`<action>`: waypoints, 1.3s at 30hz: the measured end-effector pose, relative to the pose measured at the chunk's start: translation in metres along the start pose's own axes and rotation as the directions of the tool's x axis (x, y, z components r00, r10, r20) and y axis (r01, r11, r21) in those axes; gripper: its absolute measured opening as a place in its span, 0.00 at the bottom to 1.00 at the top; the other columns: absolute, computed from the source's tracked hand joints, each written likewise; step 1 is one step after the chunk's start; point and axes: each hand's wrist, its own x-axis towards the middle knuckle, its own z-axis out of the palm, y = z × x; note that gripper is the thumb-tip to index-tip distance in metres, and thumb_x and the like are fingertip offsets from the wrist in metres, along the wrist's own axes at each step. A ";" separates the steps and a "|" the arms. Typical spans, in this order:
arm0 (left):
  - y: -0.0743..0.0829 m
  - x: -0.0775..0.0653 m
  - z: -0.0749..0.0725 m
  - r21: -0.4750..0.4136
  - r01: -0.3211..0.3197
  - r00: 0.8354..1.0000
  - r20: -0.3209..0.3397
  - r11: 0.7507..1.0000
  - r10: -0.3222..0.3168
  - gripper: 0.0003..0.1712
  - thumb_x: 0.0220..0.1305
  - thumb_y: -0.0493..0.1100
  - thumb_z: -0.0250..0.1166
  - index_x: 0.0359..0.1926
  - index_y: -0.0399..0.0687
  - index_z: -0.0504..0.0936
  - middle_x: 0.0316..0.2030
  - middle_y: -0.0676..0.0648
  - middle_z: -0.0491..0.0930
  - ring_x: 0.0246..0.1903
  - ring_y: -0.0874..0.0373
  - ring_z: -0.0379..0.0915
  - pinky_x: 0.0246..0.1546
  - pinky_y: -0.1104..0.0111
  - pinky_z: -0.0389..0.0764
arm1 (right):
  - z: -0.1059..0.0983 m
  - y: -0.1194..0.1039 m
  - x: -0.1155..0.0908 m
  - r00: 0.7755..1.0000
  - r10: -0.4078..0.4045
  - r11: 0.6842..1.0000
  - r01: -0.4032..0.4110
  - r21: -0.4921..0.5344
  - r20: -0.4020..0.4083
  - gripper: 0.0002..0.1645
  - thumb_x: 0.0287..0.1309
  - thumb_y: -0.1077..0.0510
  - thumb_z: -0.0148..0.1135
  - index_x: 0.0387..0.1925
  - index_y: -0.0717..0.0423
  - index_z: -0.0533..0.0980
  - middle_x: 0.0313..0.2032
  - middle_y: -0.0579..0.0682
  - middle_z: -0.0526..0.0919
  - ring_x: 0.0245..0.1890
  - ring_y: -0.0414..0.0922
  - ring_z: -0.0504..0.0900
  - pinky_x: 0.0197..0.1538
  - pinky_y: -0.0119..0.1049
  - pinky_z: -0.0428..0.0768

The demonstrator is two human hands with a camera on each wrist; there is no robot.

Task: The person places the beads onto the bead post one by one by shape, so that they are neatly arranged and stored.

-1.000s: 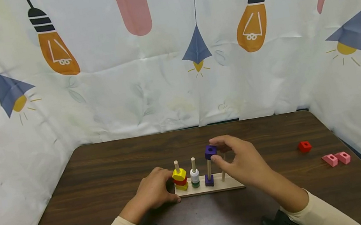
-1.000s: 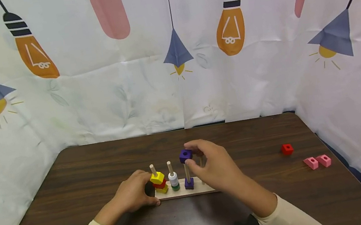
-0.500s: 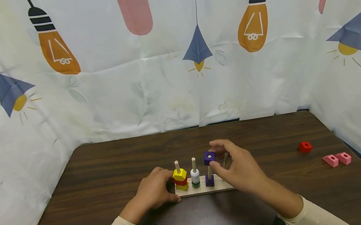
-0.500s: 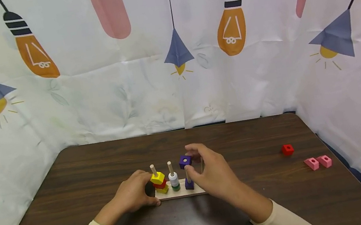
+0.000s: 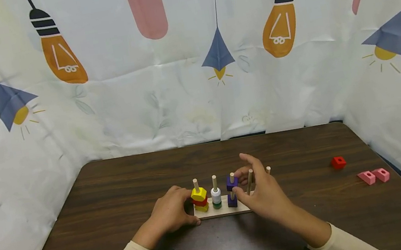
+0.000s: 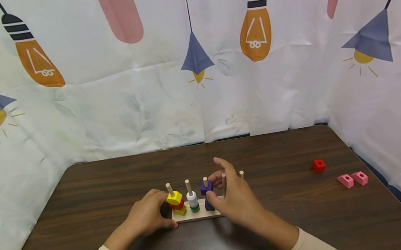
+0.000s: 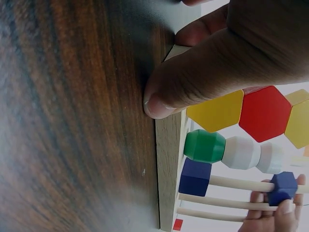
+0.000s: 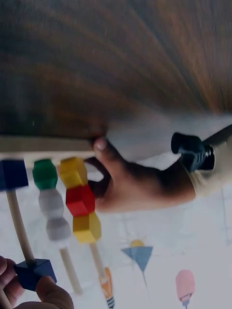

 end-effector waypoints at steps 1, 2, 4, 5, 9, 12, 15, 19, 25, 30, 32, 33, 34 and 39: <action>0.000 0.000 0.000 -0.001 0.001 1.000 0.000 1.000 -0.001 0.37 0.38 0.56 0.87 0.52 0.56 0.86 0.49 0.53 0.83 0.56 0.52 0.73 0.45 0.45 0.80 | 0.001 0.001 -0.001 1.000 0.010 1.000 -0.010 0.010 0.001 0.54 0.50 0.69 0.76 0.74 0.60 0.55 0.45 0.44 0.83 0.40 0.43 0.84 0.46 0.38 0.83; 0.000 0.000 0.000 -0.002 0.001 1.000 0.000 1.000 -0.001 0.36 0.38 0.56 0.87 0.52 0.56 0.86 0.49 0.53 0.83 0.56 0.52 0.73 0.45 0.45 0.80 | 0.003 0.003 -0.002 1.000 0.018 1.000 -0.018 0.020 0.002 0.56 0.50 0.69 0.76 0.75 0.60 0.53 0.45 0.44 0.83 0.40 0.44 0.84 0.46 0.39 0.83; 0.000 0.000 0.001 -0.002 0.000 1.000 0.000 1.000 0.000 0.36 0.38 0.56 0.87 0.51 0.57 0.86 0.49 0.53 0.83 0.56 0.52 0.73 0.45 0.45 0.80 | 0.006 0.006 -0.003 0.999 0.035 0.998 -0.036 0.042 0.009 0.59 0.49 0.70 0.76 0.76 0.59 0.50 0.45 0.45 0.83 0.40 0.46 0.85 0.46 0.39 0.83; 0.000 0.000 0.001 -0.002 -0.001 1.000 -0.001 1.000 0.001 0.36 0.37 0.56 0.87 0.51 0.57 0.86 0.49 0.54 0.83 0.56 0.52 0.73 0.45 0.45 0.80 | 0.007 0.008 -0.004 0.999 0.044 0.998 -0.045 0.050 0.014 0.60 0.49 0.71 0.76 0.76 0.59 0.49 0.45 0.45 0.83 0.40 0.46 0.85 0.46 0.39 0.83; 0.000 0.000 0.001 0.001 -0.005 1.000 -0.004 1.000 0.005 0.36 0.37 0.56 0.88 0.51 0.56 0.86 0.48 0.54 0.83 0.55 0.52 0.73 0.44 0.46 0.80 | 0.013 0.014 -0.007 0.996 0.076 0.994 -0.078 0.071 0.038 0.63 0.48 0.72 0.76 0.77 0.58 0.46 0.44 0.46 0.82 0.40 0.45 0.84 0.47 0.40 0.83; 0.000 0.000 0.000 0.000 -0.004 1.000 -0.003 1.000 0.004 0.37 0.37 0.56 0.87 0.52 0.56 0.86 0.48 0.53 0.83 0.55 0.52 0.73 0.44 0.45 0.80 | 0.017 0.019 -0.009 0.995 0.086 0.994 -0.090 0.061 0.056 0.63 0.47 0.73 0.76 0.76 0.60 0.46 0.43 0.48 0.82 0.40 0.45 0.84 0.47 0.40 0.83; 0.000 0.000 0.000 -0.003 -0.002 1.000 -0.001 1.000 0.002 0.37 0.38 0.56 0.87 0.52 0.56 0.86 0.49 0.53 0.83 0.55 0.52 0.73 0.45 0.45 0.80 | 0.021 0.024 -0.012 0.993 0.090 0.995 -0.094 0.044 0.071 0.63 0.47 0.73 0.76 0.76 0.61 0.46 0.43 0.48 0.82 0.39 0.45 0.84 0.46 0.40 0.83; 0.000 0.000 0.000 -0.007 -0.001 1.000 0.000 1.000 0.001 0.36 0.38 0.56 0.87 0.52 0.57 0.86 0.49 0.53 0.83 0.56 0.52 0.73 0.45 0.45 0.79 | 0.024 0.029 -0.013 0.991 0.097 0.994 -0.100 0.035 0.092 0.62 0.48 0.73 0.76 0.76 0.60 0.46 0.42 0.48 0.83 0.39 0.45 0.84 0.46 0.39 0.83; 0.000 0.001 0.000 -0.001 0.003 1.000 0.000 1.000 -0.003 0.37 0.38 0.56 0.87 0.52 0.56 0.86 0.49 0.53 0.83 0.56 0.52 0.73 0.45 0.44 0.79 | 0.024 0.032 -0.014 0.991 0.080 0.996 -0.084 0.031 0.105 0.62 0.48 0.72 0.76 0.75 0.60 0.46 0.43 0.48 0.84 0.40 0.46 0.85 0.46 0.40 0.83; 0.000 0.001 0.000 -0.001 0.003 1.000 0.004 1.000 -0.003 0.36 0.38 0.57 0.87 0.52 0.58 0.86 0.49 0.53 0.83 0.56 0.51 0.73 0.45 0.43 0.79 | 0.021 0.034 -0.017 0.987 0.078 0.997 -0.077 -0.011 0.137 0.62 0.50 0.68 0.77 0.76 0.59 0.46 0.51 0.52 0.84 0.48 0.50 0.86 0.52 0.46 0.82; 0.000 0.001 0.000 -0.002 0.003 1.000 0.005 1.000 -0.003 0.36 0.38 0.57 0.87 0.52 0.58 0.86 0.49 0.53 0.83 0.56 0.52 0.73 0.45 0.43 0.79 | 0.018 0.034 -0.020 0.981 0.089 0.996 -0.083 -0.042 0.173 0.61 0.52 0.66 0.77 0.76 0.60 0.46 0.56 0.55 0.82 0.52 0.52 0.85 0.56 0.50 0.80; 0.000 0.001 0.000 -0.001 0.003 1.000 0.005 1.000 -0.003 0.36 0.38 0.57 0.87 0.52 0.58 0.86 0.49 0.53 0.83 0.56 0.52 0.73 0.45 0.43 0.79 | 0.017 0.034 -0.022 0.976 0.097 0.994 -0.086 -0.060 0.194 0.61 0.53 0.65 0.77 0.76 0.60 0.46 0.59 0.56 0.81 0.55 0.53 0.84 0.58 0.52 0.78; 0.000 0.001 0.000 -0.001 0.002 1.000 0.005 1.000 -0.002 0.36 0.38 0.57 0.87 0.52 0.58 0.86 0.49 0.53 0.83 0.56 0.52 0.73 0.45 0.44 0.79 | 0.015 0.034 -0.024 0.970 0.104 0.993 -0.090 -0.075 0.219 0.60 0.54 0.63 0.77 0.77 0.61 0.46 0.61 0.58 0.79 0.57 0.54 0.82 0.60 0.53 0.77; 0.000 0.001 0.000 -0.001 0.000 1.000 0.004 1.000 0.000 0.36 0.38 0.56 0.87 0.51 0.57 0.86 0.49 0.53 0.83 0.55 0.52 0.73 0.45 0.44 0.79 | 0.005 0.036 -0.033 0.939 0.119 0.988 -0.079 -0.135 0.322 0.58 0.58 0.60 0.74 0.77 0.64 0.46 0.68 0.64 0.72 0.64 0.56 0.76 0.65 0.56 0.71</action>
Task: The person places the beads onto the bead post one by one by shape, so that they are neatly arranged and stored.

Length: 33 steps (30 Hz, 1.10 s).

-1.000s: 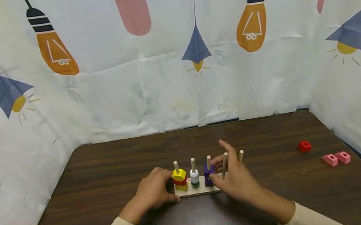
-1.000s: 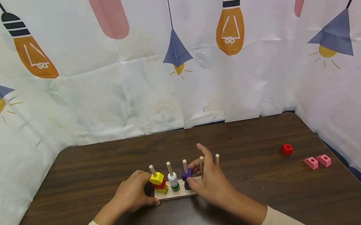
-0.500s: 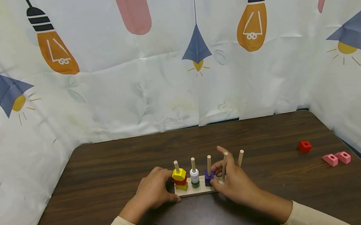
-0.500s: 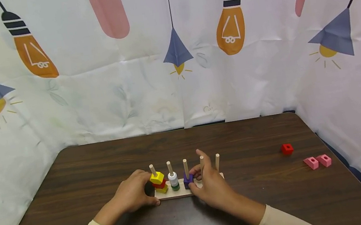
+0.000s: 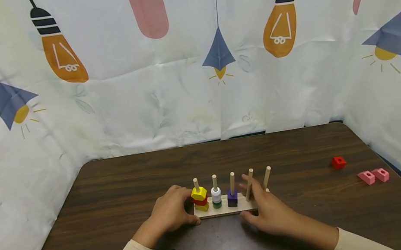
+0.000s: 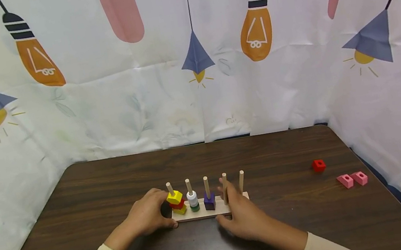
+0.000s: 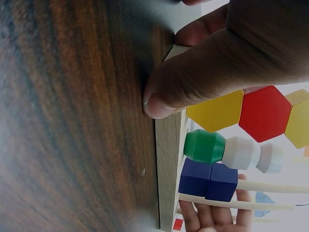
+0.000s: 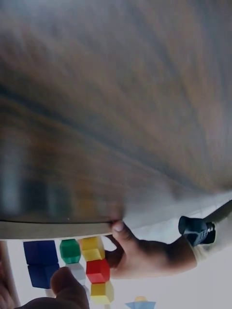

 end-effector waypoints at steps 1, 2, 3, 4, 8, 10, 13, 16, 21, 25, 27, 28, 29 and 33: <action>0.000 0.000 0.000 -0.001 0.000 1.000 0.001 1.000 0.000 0.36 0.38 0.56 0.87 0.51 0.57 0.86 0.49 0.53 0.83 0.55 0.51 0.73 0.45 0.44 0.79 | -0.001 0.001 -0.002 1.000 -0.010 1.000 0.010 -0.011 0.012 0.58 0.59 0.59 0.74 0.77 0.65 0.47 0.68 0.64 0.72 0.65 0.56 0.75 0.65 0.56 0.71; 0.000 0.000 -0.001 -0.001 0.000 1.000 0.001 1.000 0.000 0.36 0.38 0.56 0.87 0.52 0.57 0.86 0.49 0.53 0.83 0.56 0.51 0.73 0.45 0.44 0.79 | -0.002 0.002 -0.004 1.000 -0.013 1.000 0.014 -0.020 0.026 0.57 0.59 0.59 0.74 0.78 0.65 0.46 0.68 0.63 0.72 0.65 0.56 0.75 0.65 0.56 0.71; 0.000 -0.001 -0.001 -0.001 0.000 1.000 0.002 1.000 0.000 0.36 0.38 0.56 0.87 0.52 0.57 0.86 0.49 0.53 0.83 0.56 0.51 0.73 0.45 0.44 0.79 | -0.003 0.003 -0.007 0.999 -0.013 1.000 0.014 -0.027 0.041 0.57 0.60 0.58 0.73 0.78 0.64 0.46 0.68 0.64 0.72 0.66 0.56 0.75 0.65 0.56 0.71; 0.000 0.000 -0.001 -0.002 0.000 1.000 0.002 1.000 0.000 0.36 0.38 0.56 0.87 0.52 0.57 0.86 0.49 0.53 0.83 0.56 0.51 0.73 0.45 0.44 0.79 | -0.005 0.004 -0.010 0.999 -0.008 0.999 0.010 -0.039 0.054 0.57 0.61 0.57 0.73 0.78 0.65 0.46 0.68 0.63 0.72 0.66 0.57 0.74 0.65 0.56 0.71; 0.000 0.000 0.000 -0.002 0.001 1.000 -0.001 1.000 -0.001 0.37 0.37 0.56 0.88 0.52 0.57 0.86 0.49 0.53 0.83 0.56 0.51 0.73 0.45 0.44 0.79 | -0.014 0.010 -0.020 0.994 -0.011 0.996 0.020 -0.081 0.105 0.53 0.63 0.54 0.71 0.77 0.64 0.51 0.66 0.62 0.74 0.64 0.57 0.76 0.62 0.56 0.74; 0.000 0.000 0.000 -0.003 0.002 1.000 -0.003 1.000 -0.002 0.37 0.37 0.56 0.88 0.52 0.57 0.86 0.49 0.53 0.83 0.56 0.52 0.73 0.45 0.44 0.79 | -0.020 0.014 -0.025 0.992 -0.026 0.994 0.039 -0.103 0.125 0.48 0.63 0.54 0.71 0.75 0.63 0.55 0.66 0.60 0.75 0.63 0.54 0.77 0.61 0.54 0.76; 0.001 0.000 0.000 -0.006 0.004 1.000 -0.003 1.000 -0.004 0.36 0.36 0.56 0.88 0.51 0.57 0.86 0.48 0.54 0.83 0.55 0.52 0.73 0.45 0.45 0.79 | -0.029 0.024 -0.033 0.989 -0.049 0.992 0.065 -0.107 0.142 0.41 0.65 0.55 0.70 0.73 0.59 0.63 0.66 0.55 0.76 0.61 0.49 0.79 0.59 0.50 0.78; 0.001 0.000 0.000 -0.007 0.005 1.000 -0.002 1.000 -0.005 0.36 0.37 0.56 0.88 0.51 0.57 0.86 0.48 0.54 0.83 0.55 0.52 0.73 0.45 0.44 0.79 | -0.039 0.034 -0.039 0.989 -0.064 0.991 0.079 -0.109 0.135 0.34 0.66 0.54 0.69 0.68 0.57 0.69 0.65 0.52 0.77 0.58 0.47 0.81 0.57 0.48 0.80; 0.000 0.000 0.000 -0.004 0.007 1.000 0.001 1.000 -0.007 0.37 0.37 0.56 0.87 0.52 0.56 0.86 0.49 0.53 0.83 0.56 0.51 0.73 0.46 0.43 0.79 | -0.053 0.049 -0.046 0.992 -0.056 0.990 0.069 -0.120 0.111 0.31 0.67 0.49 0.69 0.66 0.56 0.72 0.61 0.49 0.79 0.55 0.48 0.82 0.54 0.48 0.81; -0.001 -0.001 0.000 0.002 0.007 1.000 0.001 1.000 -0.007 0.38 0.37 0.56 0.87 0.53 0.55 0.86 0.50 0.52 0.83 0.56 0.51 0.73 0.46 0.44 0.79 | -0.065 0.061 -0.050 0.997 -0.022 0.986 0.035 -0.165 0.079 0.32 0.66 0.49 0.70 0.66 0.54 0.72 0.60 0.48 0.80 0.55 0.50 0.83 0.53 0.50 0.81; -0.001 -0.001 0.000 0.002 0.005 1.000 -0.001 1.000 -0.005 0.38 0.37 0.56 0.87 0.53 0.55 0.86 0.50 0.53 0.83 0.56 0.51 0.73 0.46 0.45 0.79 | -0.072 0.067 -0.051 0.999 -0.001 0.980 0.011 -0.199 0.048 0.32 0.65 0.50 0.71 0.66 0.53 0.72 0.60 0.48 0.80 0.55 0.51 0.83 0.53 0.51 0.81; -0.001 -0.001 0.000 0.002 0.003 1.000 -0.002 1.000 -0.003 0.37 0.37 0.56 0.87 0.52 0.56 0.86 0.49 0.53 0.83 0.56 0.52 0.73 0.45 0.45 0.79 | -0.076 0.070 -0.052 1.000 0.006 0.976 0.000 -0.219 0.027 0.32 0.64 0.51 0.72 0.65 0.54 0.73 0.59 0.48 0.81 0.55 0.52 0.83 0.53 0.52 0.81; -0.001 -0.001 0.001 0.000 0.000 1.000 -0.003 1.000 0.000 0.37 0.37 0.56 0.87 0.52 0.56 0.86 0.49 0.53 0.83 0.56 0.52 0.73 0.45 0.45 0.79 | -0.080 0.073 -0.052 1.000 0.013 0.972 -0.011 -0.236 0.006 0.31 0.63 0.52 0.72 0.65 0.54 0.73 0.59 0.49 0.81 0.55 0.53 0.82 0.53 0.53 0.81; -0.001 -0.001 0.001 -0.006 -0.010 1.000 -0.004 1.000 0.010 0.35 0.37 0.56 0.87 0.50 0.58 0.86 0.48 0.54 0.83 0.55 0.52 0.73 0.44 0.45 0.79 | -0.099 0.088 -0.054 0.997 0.029 0.958 -0.048 -0.284 -0.073 0.30 0.62 0.56 0.73 0.63 0.59 0.74 0.58 0.56 0.81 0.58 0.59 0.80 0.55 0.60 0.78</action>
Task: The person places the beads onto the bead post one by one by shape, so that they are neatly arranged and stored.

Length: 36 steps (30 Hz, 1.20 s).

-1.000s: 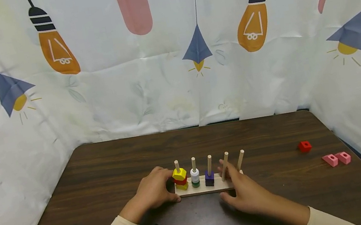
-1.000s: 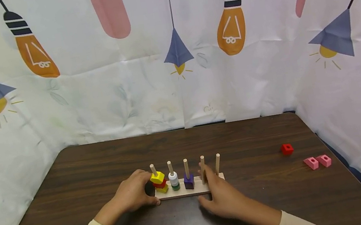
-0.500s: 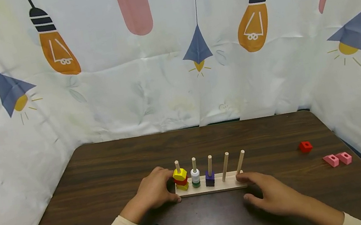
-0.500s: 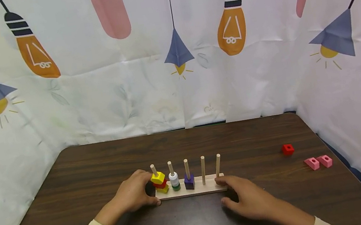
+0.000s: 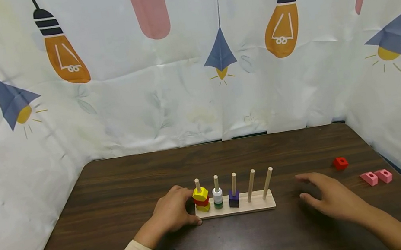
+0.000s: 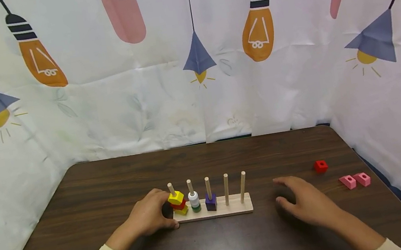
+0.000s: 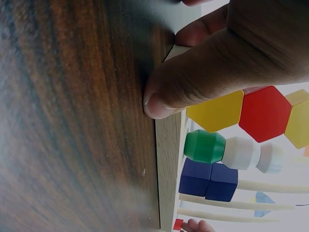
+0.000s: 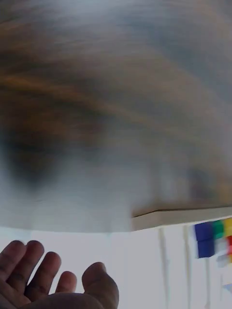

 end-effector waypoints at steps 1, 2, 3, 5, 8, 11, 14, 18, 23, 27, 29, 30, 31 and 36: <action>0.000 0.000 0.000 -0.001 -0.002 1.000 0.000 1.000 0.002 0.35 0.37 0.56 0.87 0.50 0.58 0.86 0.48 0.54 0.83 0.55 0.52 0.73 0.44 0.45 0.80 | -0.004 0.005 0.000 1.000 0.010 1.000 -0.011 -0.006 -0.012 0.30 0.62 0.56 0.73 0.63 0.61 0.75 0.58 0.58 0.81 0.58 0.61 0.79 0.55 0.62 0.77; 0.000 0.000 0.000 -0.001 -0.003 1.000 -0.001 1.000 0.003 0.34 0.37 0.56 0.87 0.50 0.59 0.86 0.48 0.54 0.83 0.55 0.52 0.73 0.44 0.45 0.80 | -0.008 0.009 0.000 0.999 0.025 1.000 -0.025 -0.011 -0.020 0.30 0.62 0.57 0.72 0.63 0.62 0.74 0.58 0.60 0.80 0.58 0.62 0.79 0.55 0.63 0.76; 0.000 0.000 0.000 -0.002 -0.004 1.000 -0.001 1.000 0.004 0.34 0.37 0.56 0.87 0.49 0.59 0.86 0.48 0.54 0.83 0.55 0.52 0.73 0.44 0.45 0.80 | -0.012 0.014 0.000 0.999 0.039 0.999 -0.039 -0.017 -0.029 0.30 0.63 0.57 0.72 0.63 0.63 0.74 0.58 0.61 0.80 0.59 0.64 0.78 0.55 0.64 0.76; -0.001 0.000 0.001 -0.002 -0.004 1.000 -0.003 1.000 0.004 0.34 0.37 0.56 0.87 0.49 0.59 0.86 0.48 0.54 0.83 0.55 0.52 0.73 0.44 0.46 0.80 | -0.018 0.022 0.000 0.996 0.069 0.997 -0.070 -0.023 -0.050 0.31 0.63 0.57 0.71 0.64 0.64 0.73 0.58 0.64 0.79 0.58 0.66 0.77 0.54 0.66 0.75; -0.001 0.000 0.001 -0.003 -0.003 1.000 -0.005 1.000 0.003 0.34 0.37 0.56 0.87 0.49 0.59 0.86 0.47 0.54 0.83 0.55 0.53 0.73 0.44 0.46 0.80 | -0.025 0.035 -0.001 0.991 0.090 0.995 -0.094 -0.042 -0.097 0.31 0.62 0.58 0.72 0.63 0.66 0.73 0.57 0.67 0.78 0.55 0.67 0.78 0.51 0.66 0.75; -0.001 0.000 0.001 -0.005 -0.001 1.000 -0.004 1.000 0.000 0.34 0.37 0.56 0.88 0.49 0.59 0.86 0.47 0.54 0.83 0.55 0.53 0.73 0.44 0.46 0.79 | -0.029 0.048 0.000 0.985 0.086 0.993 -0.097 -0.066 -0.149 0.31 0.61 0.60 0.72 0.62 0.68 0.73 0.55 0.70 0.78 0.51 0.67 0.78 0.48 0.66 0.75; -0.001 0.000 0.000 -0.004 0.001 1.000 -0.001 1.000 -0.001 0.34 0.37 0.56 0.88 0.49 0.59 0.86 0.48 0.54 0.83 0.55 0.52 0.73 0.44 0.45 0.79 | -0.032 0.060 0.001 0.979 0.087 0.991 -0.105 -0.087 -0.184 0.31 0.60 0.61 0.72 0.61 0.70 0.73 0.55 0.72 0.77 0.51 0.69 0.76 0.48 0.67 0.74; -0.001 0.000 0.001 -0.003 -0.001 1.000 0.002 1.000 0.001 0.35 0.37 0.56 0.87 0.50 0.58 0.86 0.48 0.54 0.83 0.56 0.52 0.73 0.44 0.45 0.79 | -0.035 0.073 0.003 0.975 0.117 0.987 -0.135 -0.089 -0.189 0.32 0.61 0.59 0.72 0.62 0.71 0.72 0.55 0.75 0.75 0.53 0.73 0.73 0.49 0.71 0.70; 0.000 0.000 0.001 -0.005 -0.002 1.000 0.000 1.000 0.002 0.35 0.37 0.56 0.87 0.50 0.57 0.86 0.48 0.53 0.83 0.56 0.51 0.73 0.44 0.45 0.79 | -0.036 0.084 0.007 0.971 0.132 0.982 -0.156 -0.107 -0.198 0.32 0.60 0.59 0.72 0.60 0.73 0.73 0.52 0.76 0.76 0.52 0.73 0.73 0.50 0.70 0.70; -0.001 0.000 0.001 -0.002 -0.005 1.000 -0.003 1.000 0.005 0.35 0.37 0.56 0.87 0.50 0.57 0.86 0.48 0.54 0.83 0.56 0.52 0.73 0.44 0.45 0.79 | -0.036 0.092 0.010 0.967 0.162 0.975 -0.188 -0.122 -0.196 0.31 0.61 0.58 0.71 0.59 0.74 0.72 0.51 0.77 0.76 0.49 0.72 0.75 0.50 0.70 0.71; -0.001 0.000 0.001 -0.001 -0.006 1.000 -0.003 1.000 0.006 0.35 0.37 0.56 0.87 0.50 0.58 0.86 0.48 0.54 0.83 0.56 0.52 0.73 0.44 0.45 0.79 | -0.038 0.095 0.011 0.966 0.185 0.969 -0.210 -0.132 -0.182 0.32 0.62 0.57 0.70 0.59 0.75 0.72 0.50 0.77 0.77 0.48 0.72 0.76 0.49 0.69 0.72; -0.001 0.000 0.001 -0.001 -0.006 1.000 -0.002 1.000 0.006 0.35 0.37 0.56 0.87 0.50 0.58 0.86 0.48 0.54 0.83 0.56 0.52 0.73 0.44 0.45 0.79 | -0.038 0.096 0.012 0.965 0.196 0.965 -0.221 -0.139 -0.174 0.32 0.63 0.56 0.70 0.59 0.75 0.72 0.49 0.77 0.78 0.46 0.71 0.77 0.48 0.69 0.73; 0.000 0.000 0.000 -0.002 -0.006 1.000 -0.002 1.000 0.006 0.35 0.38 0.56 0.87 0.50 0.58 0.86 0.48 0.53 0.83 0.56 0.52 0.73 0.44 0.44 0.79 | -0.039 0.097 0.012 0.965 0.206 0.962 -0.230 -0.144 -0.164 0.32 0.64 0.55 0.70 0.59 0.76 0.72 0.49 0.77 0.78 0.45 0.71 0.78 0.47 0.68 0.74; 0.000 -0.001 0.000 -0.004 -0.005 1.000 0.000 1.000 0.005 0.34 0.38 0.56 0.87 0.50 0.59 0.86 0.48 0.53 0.83 0.56 0.51 0.73 0.44 0.44 0.79 | -0.041 0.102 0.014 0.957 0.238 0.947 -0.266 -0.178 -0.166 0.29 0.64 0.55 0.69 0.55 0.75 0.74 0.45 0.76 0.81 0.42 0.72 0.79 0.43 0.66 0.75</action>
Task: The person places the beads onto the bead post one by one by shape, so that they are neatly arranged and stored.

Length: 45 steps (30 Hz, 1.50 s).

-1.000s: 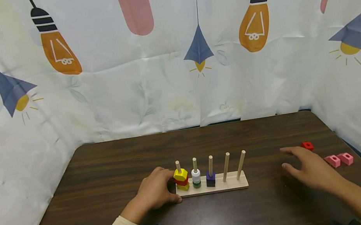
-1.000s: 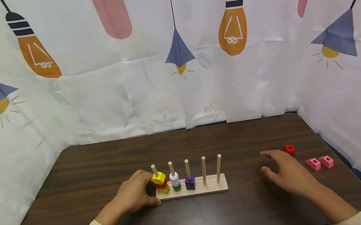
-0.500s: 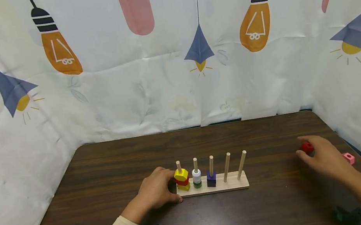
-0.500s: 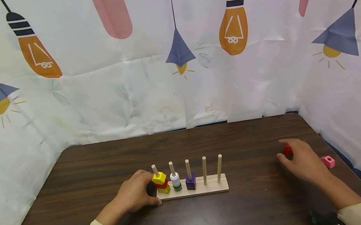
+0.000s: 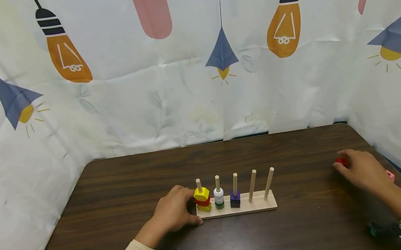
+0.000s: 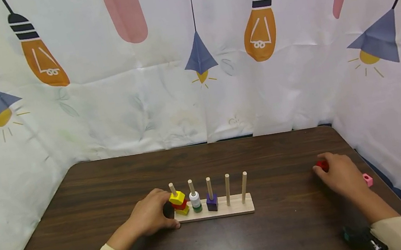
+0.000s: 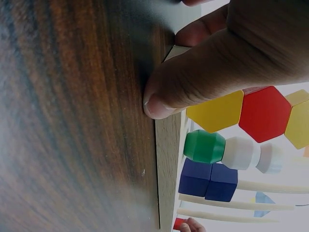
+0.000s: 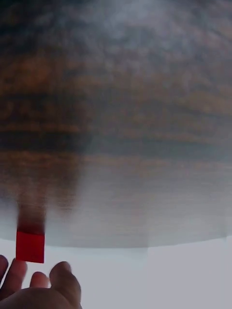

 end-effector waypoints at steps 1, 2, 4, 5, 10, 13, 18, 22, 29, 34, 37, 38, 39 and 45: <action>0.000 0.000 0.000 0.001 0.000 1.000 -0.001 1.000 0.000 0.35 0.37 0.56 0.87 0.50 0.59 0.86 0.48 0.53 0.83 0.56 0.51 0.73 0.44 0.44 0.79 | 0.000 0.000 0.001 1.000 0.008 1.000 -0.008 -0.006 -0.001 0.28 0.63 0.55 0.69 0.55 0.75 0.75 0.44 0.75 0.81 0.41 0.71 0.79 0.41 0.65 0.76; 0.000 0.000 0.000 0.002 0.000 1.000 -0.002 1.000 0.000 0.35 0.37 0.56 0.87 0.50 0.59 0.86 0.48 0.53 0.83 0.56 0.51 0.73 0.44 0.44 0.79 | -0.001 0.001 0.001 1.000 0.016 1.000 -0.016 -0.010 -0.002 0.27 0.63 0.56 0.69 0.54 0.75 0.76 0.42 0.74 0.82 0.38 0.69 0.80 0.38 0.63 0.76; 0.000 0.000 0.000 0.002 0.000 1.000 -0.002 1.000 0.000 0.35 0.37 0.56 0.87 0.50 0.59 0.86 0.49 0.53 0.83 0.56 0.51 0.73 0.44 0.44 0.79 | -0.003 0.002 0.001 0.999 0.046 0.999 -0.045 -0.025 0.004 0.27 0.62 0.56 0.69 0.53 0.74 0.76 0.41 0.73 0.82 0.36 0.67 0.80 0.35 0.60 0.77; 0.000 0.000 0.000 0.004 0.000 1.000 -0.003 1.000 0.000 0.35 0.38 0.56 0.87 0.50 0.59 0.86 0.49 0.53 0.83 0.56 0.51 0.73 0.44 0.44 0.79 | -0.004 0.002 0.001 0.998 0.068 0.997 -0.067 -0.029 0.016 0.27 0.62 0.55 0.69 0.53 0.73 0.76 0.40 0.72 0.82 0.35 0.65 0.81 0.33 0.58 0.77; 0.001 0.000 -0.001 0.005 0.003 1.000 -0.001 1.000 -0.003 0.35 0.38 0.56 0.87 0.50 0.57 0.86 0.49 0.53 0.83 0.56 0.51 0.73 0.44 0.44 0.79 | -0.009 0.004 0.001 0.986 0.151 0.988 -0.148 -0.045 0.072 0.25 0.65 0.52 0.67 0.53 0.70 0.77 0.39 0.70 0.83 0.33 0.61 0.82 0.27 0.52 0.76; 0.001 0.000 -0.001 0.005 0.008 1.000 -0.003 1.000 -0.008 0.35 0.37 0.56 0.87 0.50 0.57 0.86 0.49 0.53 0.83 0.56 0.51 0.73 0.45 0.44 0.79 | -0.009 0.003 0.001 0.984 0.160 0.987 -0.157 -0.039 0.084 0.24 0.65 0.52 0.66 0.52 0.68 0.78 0.38 0.68 0.83 0.33 0.60 0.82 0.27 0.52 0.76; 0.001 0.000 -0.001 0.009 0.013 1.000 -0.006 1.000 -0.013 0.36 0.37 0.57 0.87 0.51 0.56 0.86 0.49 0.53 0.83 0.56 0.51 0.73 0.45 0.45 0.79 | -0.007 -0.002 0.004 0.989 0.126 0.992 -0.125 -0.019 0.082 0.22 0.64 0.53 0.67 0.50 0.68 0.79 0.35 0.64 0.84 0.30 0.56 0.80 0.29 0.51 0.75; 0.000 0.001 0.000 0.011 0.016 1.000 -0.003 1.000 -0.016 0.37 0.37 0.57 0.87 0.52 0.55 0.86 0.49 0.52 0.83 0.56 0.51 0.73 0.45 0.45 0.79 | -0.003 -0.007 0.005 0.989 0.109 0.994 -0.109 -0.006 0.095 0.21 0.63 0.54 0.67 0.50 0.66 0.80 0.34 0.61 0.83 0.29 0.52 0.76 0.29 0.47 0.72; 0.000 0.002 0.000 0.016 0.015 1.000 0.004 1.000 -0.015 0.38 0.37 0.57 0.87 0.53 0.55 0.86 0.50 0.52 0.83 0.56 0.51 0.73 0.45 0.45 0.79 | 0.005 -0.024 0.007 0.992 0.048 0.997 -0.055 0.058 0.113 0.18 0.60 0.59 0.67 0.50 0.64 0.81 0.40 0.64 0.84 0.29 0.51 0.75 0.30 0.44 0.71; 0.000 0.002 0.000 0.010 0.011 1.000 0.004 1.000 -0.011 0.36 0.38 0.57 0.87 0.51 0.57 0.86 0.50 0.53 0.83 0.57 0.51 0.72 0.45 0.44 0.79 | 0.008 -0.039 0.007 0.993 -0.008 0.994 -0.005 0.109 0.119 0.16 0.60 0.61 0.68 0.49 0.63 0.81 0.41 0.64 0.84 0.27 0.47 0.74 0.28 0.42 0.70; -0.001 0.002 0.001 0.007 0.009 1.000 0.004 1.000 -0.009 0.36 0.37 0.57 0.87 0.51 0.58 0.86 0.49 0.54 0.83 0.56 0.52 0.72 0.45 0.44 0.79 | 0.007 -0.049 0.005 0.992 -0.034 0.991 0.019 0.129 0.119 0.16 0.61 0.61 0.67 0.50 0.62 0.81 0.42 0.63 0.84 0.24 0.45 0.71 0.26 0.40 0.68; -0.001 0.002 0.001 0.006 0.009 1.000 0.004 1.000 -0.009 0.35 0.37 0.57 0.87 0.50 0.58 0.86 0.49 0.54 0.83 0.56 0.52 0.72 0.45 0.45 0.79 | 0.007 -0.052 0.005 0.992 -0.043 0.991 0.026 0.134 0.118 0.16 0.61 0.61 0.67 0.51 0.61 0.81 0.42 0.62 0.84 0.23 0.44 0.70 0.25 0.40 0.67; -0.001 0.001 0.001 0.004 0.010 1.000 0.004 1.000 -0.010 0.35 0.37 0.57 0.87 0.50 0.58 0.86 0.48 0.54 0.83 0.56 0.52 0.72 0.45 0.45 0.79 | 0.006 -0.055 0.005 0.992 -0.052 0.990 0.036 0.140 0.115 0.16 0.61 0.62 0.67 0.51 0.61 0.81 0.43 0.62 0.84 0.23 0.44 0.70 0.24 0.39 0.66; 0.000 0.001 0.000 0.002 0.019 1.000 0.003 1.000 -0.019 0.37 0.37 0.57 0.87 0.51 0.56 0.86 0.48 0.53 0.83 0.55 0.52 0.73 0.45 0.46 0.79 | -0.003 -0.078 0.003 0.989 -0.112 0.980 0.094 0.176 0.099 0.18 0.61 0.64 0.67 0.53 0.59 0.81 0.43 0.59 0.85 0.19 0.42 0.67 0.22 0.37 0.65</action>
